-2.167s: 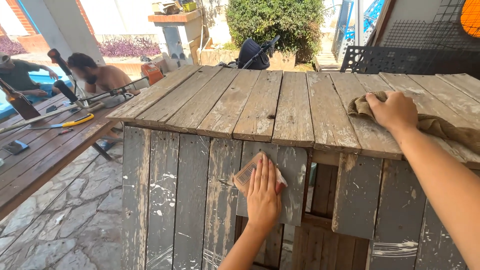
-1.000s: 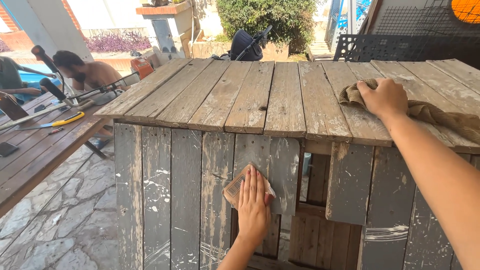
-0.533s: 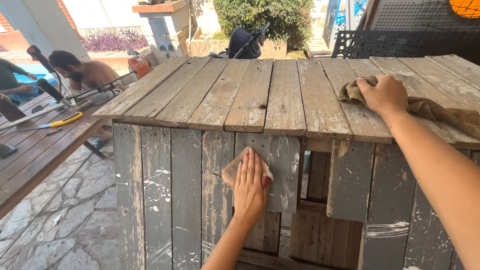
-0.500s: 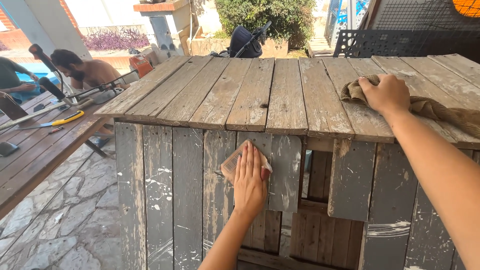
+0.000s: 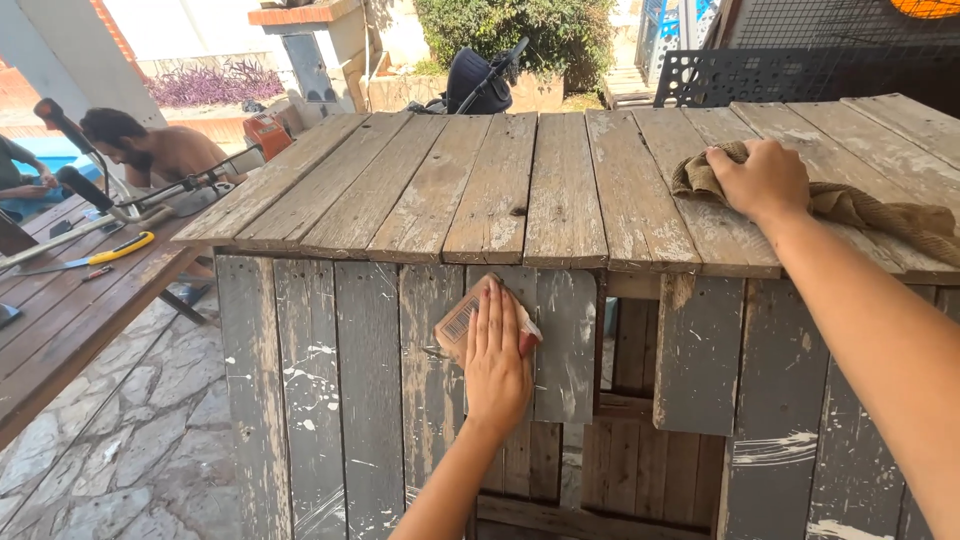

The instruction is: Sanding and wiping down a wooden structure outdoors

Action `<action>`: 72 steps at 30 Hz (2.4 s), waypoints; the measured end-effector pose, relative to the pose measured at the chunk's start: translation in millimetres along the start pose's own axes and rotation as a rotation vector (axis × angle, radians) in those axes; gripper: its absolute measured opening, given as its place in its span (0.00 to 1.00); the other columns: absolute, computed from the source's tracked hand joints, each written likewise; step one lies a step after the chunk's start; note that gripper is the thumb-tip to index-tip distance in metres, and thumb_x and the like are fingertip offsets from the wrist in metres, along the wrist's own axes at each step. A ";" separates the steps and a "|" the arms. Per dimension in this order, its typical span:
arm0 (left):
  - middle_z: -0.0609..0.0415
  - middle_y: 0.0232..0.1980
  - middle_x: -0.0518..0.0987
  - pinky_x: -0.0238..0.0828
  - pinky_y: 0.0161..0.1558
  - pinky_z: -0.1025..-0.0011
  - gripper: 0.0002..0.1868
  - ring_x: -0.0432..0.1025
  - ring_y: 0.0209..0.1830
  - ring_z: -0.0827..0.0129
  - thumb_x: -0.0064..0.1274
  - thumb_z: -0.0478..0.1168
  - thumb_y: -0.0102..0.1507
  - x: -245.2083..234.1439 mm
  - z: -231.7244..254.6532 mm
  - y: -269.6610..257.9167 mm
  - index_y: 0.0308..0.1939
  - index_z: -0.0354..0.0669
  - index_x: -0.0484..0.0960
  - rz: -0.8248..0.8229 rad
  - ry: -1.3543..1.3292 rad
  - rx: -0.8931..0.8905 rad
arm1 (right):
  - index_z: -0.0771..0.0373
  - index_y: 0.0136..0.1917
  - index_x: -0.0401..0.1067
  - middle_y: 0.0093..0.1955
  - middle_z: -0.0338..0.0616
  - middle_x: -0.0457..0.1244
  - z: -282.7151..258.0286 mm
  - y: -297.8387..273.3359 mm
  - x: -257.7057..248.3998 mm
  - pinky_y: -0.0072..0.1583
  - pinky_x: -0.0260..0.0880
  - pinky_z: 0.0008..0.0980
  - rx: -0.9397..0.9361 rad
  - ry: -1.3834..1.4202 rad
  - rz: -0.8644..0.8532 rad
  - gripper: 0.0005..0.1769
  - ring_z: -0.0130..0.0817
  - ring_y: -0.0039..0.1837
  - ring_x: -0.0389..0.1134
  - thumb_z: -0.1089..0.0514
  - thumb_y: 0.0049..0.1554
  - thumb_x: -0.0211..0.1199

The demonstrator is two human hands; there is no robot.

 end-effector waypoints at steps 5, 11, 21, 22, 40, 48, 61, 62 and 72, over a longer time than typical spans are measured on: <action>0.41 0.83 0.50 0.39 0.81 0.58 0.30 0.45 0.84 0.54 0.27 0.44 0.75 4.0 5.4 -0.6 0.79 0.33 0.51 -0.051 -0.050 0.046 | 0.63 0.32 0.61 0.25 0.44 0.56 2.3 1.1 1.5 0.33 0.54 0.49 0.001 0.024 -0.013 0.34 0.46 0.31 0.60 0.35 0.67 0.55; 0.41 0.84 0.44 0.34 0.82 0.57 0.34 0.39 0.85 0.53 0.32 0.47 0.74 1.6 4.2 3.7 0.80 0.32 0.45 -0.047 -0.018 -0.003 | 0.55 0.30 0.52 0.23 0.34 0.46 -2.9 -3.7 -2.0 0.31 0.44 0.39 -0.012 0.077 -0.001 0.33 0.33 0.27 0.46 0.36 0.67 0.56; 0.40 0.84 0.47 0.38 0.81 0.57 0.30 0.42 0.85 0.53 0.26 0.45 0.75 8.0 20.7 4.7 0.79 0.31 0.50 0.039 -0.033 -0.049 | 0.58 0.29 0.54 0.23 0.40 0.51 -3.8 -2.8 -0.4 0.32 0.50 0.45 -0.010 0.046 0.002 0.34 0.40 0.29 0.54 0.34 0.65 0.55; 0.39 0.84 0.45 0.35 0.81 0.58 0.31 0.40 0.85 0.54 0.24 0.45 0.75 19.5 35.8 -0.8 0.79 0.30 0.50 -0.051 -0.053 0.049 | 0.61 0.30 0.59 0.24 0.43 0.55 -3.0 -1.1 -3.3 0.33 0.55 0.48 0.000 0.025 0.001 0.34 0.45 0.30 0.60 0.34 0.66 0.55; 0.41 0.83 0.51 0.40 0.79 0.58 0.30 0.46 0.83 0.53 0.26 0.45 0.75 33.3 58.1 -4.0 0.78 0.30 0.53 -0.137 -0.041 0.213 | 0.61 0.29 0.55 0.23 0.42 0.53 -6.5 -6.2 -5.7 0.33 0.53 0.45 0.039 0.033 -0.028 0.35 0.43 0.30 0.58 0.34 0.65 0.54; 0.40 0.83 0.51 0.38 0.80 0.57 0.31 0.44 0.84 0.52 0.27 0.43 0.73 30.8 72.6 -21.5 0.78 0.29 0.54 -0.117 -0.046 0.211 | 0.62 0.30 0.60 0.24 0.43 0.56 -6.9 -5.8 -5.7 0.35 0.56 0.48 0.049 0.039 -0.040 0.33 0.46 0.31 0.61 0.35 0.65 0.54; 0.38 0.83 0.51 0.47 0.79 0.59 0.32 0.50 0.83 0.52 0.28 0.50 0.76 26.7 56.4 -64.9 0.79 0.32 0.52 -0.159 0.143 0.523 | 0.64 0.34 0.68 0.26 0.45 0.61 -11.3 -11.3 -10.3 0.36 0.59 0.49 0.081 0.033 -0.059 0.33 0.50 0.35 0.66 0.34 0.64 0.54; 0.38 0.83 0.51 0.47 0.79 0.59 0.32 0.50 0.83 0.52 0.28 0.50 0.76 33.6 59.7 -70.8 0.79 0.32 0.52 -0.165 0.139 0.529 | 0.64 0.34 0.68 0.26 0.45 0.61 -10.1 -11.8 -9.9 0.36 0.59 0.49 0.089 0.033 -0.060 0.33 0.50 0.35 0.66 0.34 0.64 0.54; 0.40 0.83 0.49 0.37 0.81 0.58 0.32 0.43 0.84 0.52 0.28 0.46 0.74 32.8 56.1 8.1 0.79 0.30 0.49 -0.078 -0.004 0.160 | 0.59 0.29 0.56 0.22 0.40 0.52 -12.4 -10.1 -8.8 0.34 0.52 0.45 0.043 0.059 -0.055 0.33 0.42 0.28 0.56 0.35 0.65 0.54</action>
Point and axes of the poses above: each hand's wrist, its own y-axis towards the middle knuckle, its own x-axis out of the palm, z = x × y, the point moved 10 cm from there along y, towards the middle knuckle
